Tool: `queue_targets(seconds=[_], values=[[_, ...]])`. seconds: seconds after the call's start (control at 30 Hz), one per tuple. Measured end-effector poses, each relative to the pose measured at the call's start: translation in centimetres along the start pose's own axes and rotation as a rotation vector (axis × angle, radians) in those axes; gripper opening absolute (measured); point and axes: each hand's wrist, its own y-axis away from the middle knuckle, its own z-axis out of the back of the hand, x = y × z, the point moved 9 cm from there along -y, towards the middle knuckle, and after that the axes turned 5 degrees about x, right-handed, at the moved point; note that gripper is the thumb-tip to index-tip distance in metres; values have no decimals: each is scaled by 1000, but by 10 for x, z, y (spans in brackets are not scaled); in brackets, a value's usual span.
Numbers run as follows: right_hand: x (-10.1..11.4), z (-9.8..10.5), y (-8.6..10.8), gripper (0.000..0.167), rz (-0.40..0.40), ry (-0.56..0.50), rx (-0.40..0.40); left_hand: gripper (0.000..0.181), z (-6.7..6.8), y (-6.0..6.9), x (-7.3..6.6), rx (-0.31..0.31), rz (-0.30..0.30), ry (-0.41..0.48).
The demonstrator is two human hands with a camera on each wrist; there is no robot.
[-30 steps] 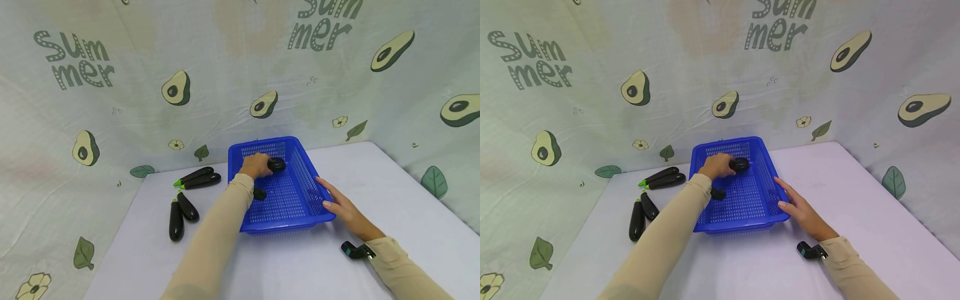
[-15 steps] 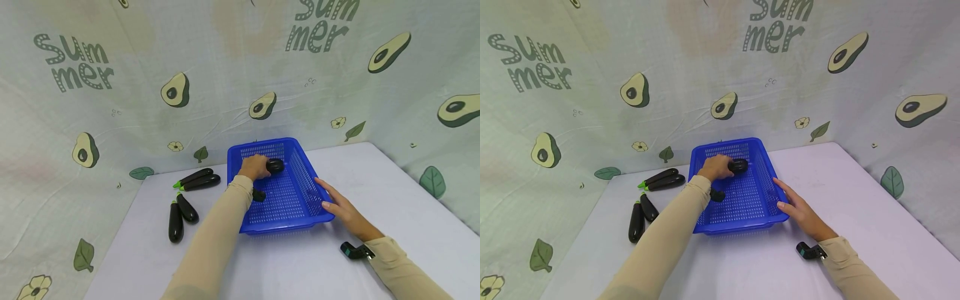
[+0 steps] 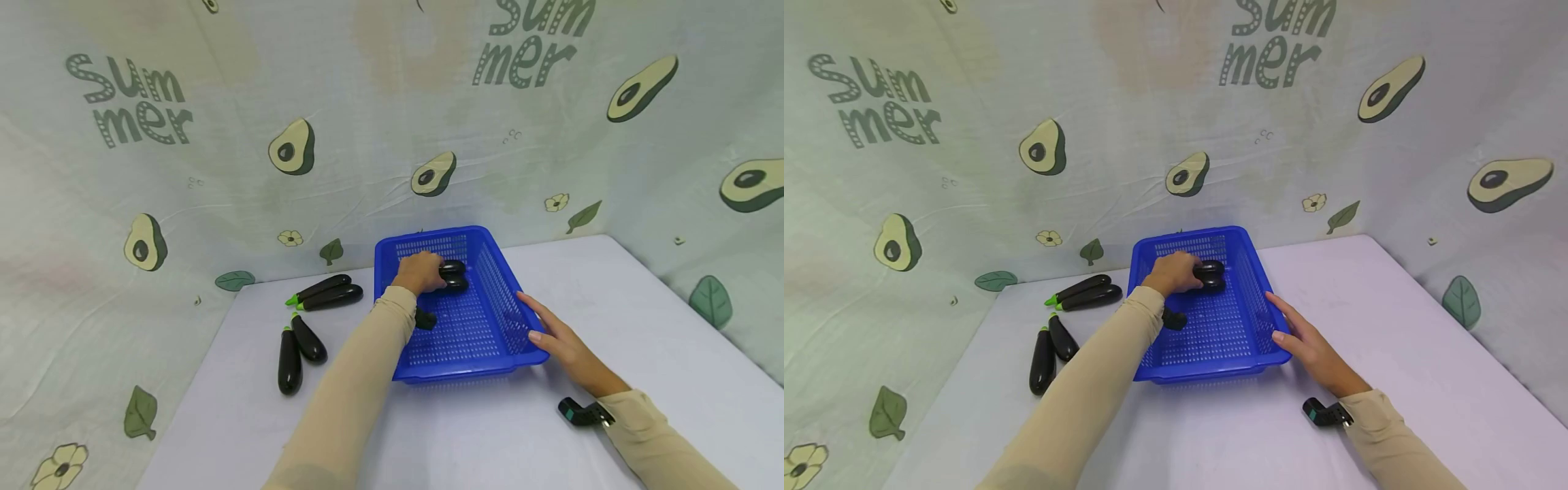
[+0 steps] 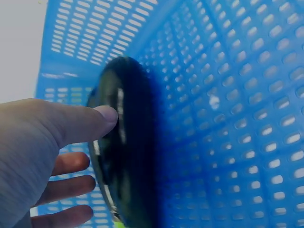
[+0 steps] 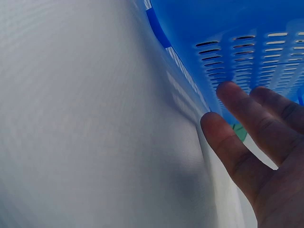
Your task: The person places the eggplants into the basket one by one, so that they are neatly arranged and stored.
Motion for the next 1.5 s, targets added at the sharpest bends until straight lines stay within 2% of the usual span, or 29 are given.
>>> queue_targets(seconds=[0.13, 0.27, 0.4, 0.57, 0.67, 0.77, 1.0, 1.27, 1.4, 1.5], values=[[-1, -1, 2, 64, -5, 2, -2, 39, 5, 2, -8, -11, -51, -5], [0, -1, 3, 63, -5, 10, -2, 44, 14, 13, -16, -5, -104, -4], [1, 1, 2, 63, 8, 21, -3, 48, 29, 33, -21, 9, -168, -17], [1, 4, 2, 63, 4, 17, -2, 47, 55, 64, -14, -45, -226, -27], [0, 5, 3, 63, -9, 16, -4, 48, 62, 81, -2, -73, -232, -24], [-1, 6, 5, 63, -15, 17, -9, 50, 61, 98, 13, -87, -236, 7], [-1, 2, 4, 63, -18, 21, -8, 49, 53, 149, 50, -179, -221, 64], [-1, 1, 5, 63, -9, 5, -6, 44, 40, 201, 88, -267, -214, 201], [-2, 2, 3, 63, -8, 8, -9, 44, 31, 225, 119, -320, -162, 257], [-3, 1, 1, 63, -3, 13, -5, 42, 23, 244, 145, -331, -100, 286]])
